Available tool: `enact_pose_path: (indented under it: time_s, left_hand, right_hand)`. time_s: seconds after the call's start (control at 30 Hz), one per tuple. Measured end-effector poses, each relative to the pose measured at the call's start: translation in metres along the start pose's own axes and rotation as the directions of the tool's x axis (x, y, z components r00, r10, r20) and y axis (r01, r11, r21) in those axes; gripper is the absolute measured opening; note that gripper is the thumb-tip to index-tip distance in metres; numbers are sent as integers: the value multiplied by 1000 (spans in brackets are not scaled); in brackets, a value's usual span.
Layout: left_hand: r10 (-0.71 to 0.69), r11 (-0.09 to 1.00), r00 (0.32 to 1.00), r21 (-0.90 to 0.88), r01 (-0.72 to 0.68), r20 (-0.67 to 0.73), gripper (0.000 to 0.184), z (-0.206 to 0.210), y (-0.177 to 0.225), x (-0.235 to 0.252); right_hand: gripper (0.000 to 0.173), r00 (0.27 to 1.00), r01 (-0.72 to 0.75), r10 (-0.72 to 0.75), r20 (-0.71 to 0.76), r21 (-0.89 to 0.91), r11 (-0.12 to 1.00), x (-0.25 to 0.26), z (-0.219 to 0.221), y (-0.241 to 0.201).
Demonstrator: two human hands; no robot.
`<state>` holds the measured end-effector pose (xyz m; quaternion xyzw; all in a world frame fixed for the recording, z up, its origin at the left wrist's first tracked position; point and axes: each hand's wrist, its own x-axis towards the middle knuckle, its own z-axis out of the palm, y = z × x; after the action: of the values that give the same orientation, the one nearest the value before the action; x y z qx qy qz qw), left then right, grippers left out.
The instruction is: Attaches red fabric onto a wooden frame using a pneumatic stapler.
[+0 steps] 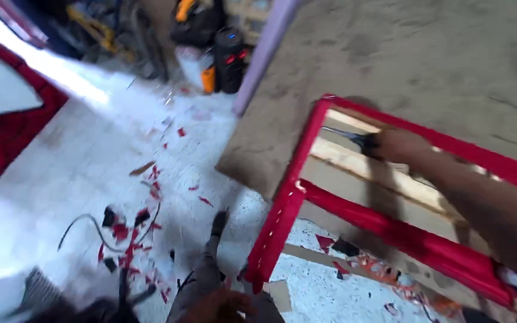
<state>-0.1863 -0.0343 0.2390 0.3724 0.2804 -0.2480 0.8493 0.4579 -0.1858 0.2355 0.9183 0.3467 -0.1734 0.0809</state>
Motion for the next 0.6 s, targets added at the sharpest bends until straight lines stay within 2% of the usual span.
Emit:
enact_pose_path:
  time_s: [0.1,0.13,0.17,0.2,0.27,0.3,0.37,0.4,0.47,0.53,0.6]
  left_hand:
    - [97,973,995,-210,-98,-18,100,25,-20,31]
    - [114,956,993,-275,-105,17,107,28,-25,39]
    - [149,932,987,-341,-118,65,114,27,-32,48]
    - [196,900,976,-414,-138,100,118,25,-37,56]
    - [266,823,961,-536,-186,74,105,23,-34,71]
    - [278,793,960,-571,-210,33,91,21,-31,75]
    - [292,728,955,-636,-256,-51,66,19,-31,82]
    - [310,693,948,-667,-272,-64,57,17,-33,85]
    - [326,645,944,-719,-259,-48,46,12,-37,85]
    - [315,639,949,-735,-226,-18,40,5,-37,83]
    - [314,660,949,-721,-213,6,34,-3,-35,81]
  right_hand:
    - [27,990,137,-138,-14,-57,989,2,-29,12]
    - [23,986,169,-167,28,-77,983,-7,-39,7]
    - [20,982,152,-141,125,-87,984,-24,-53,-12]
    - [19,969,59,-33,243,-101,993,-44,-71,-43]
    - [26,928,-135,146,343,-58,989,-59,-81,-85]
    - [31,919,-198,191,345,-16,980,-52,-67,-87]
    - [39,938,-248,226,262,56,967,-28,-23,-57]
    - [38,938,-281,256,234,77,957,-25,-13,-50]
    - [31,922,-325,292,255,96,941,-38,-21,-54]
    - [25,899,-333,239,366,219,917,-81,-55,-80]
    - [24,858,-283,66,510,361,889,-146,-91,-117]
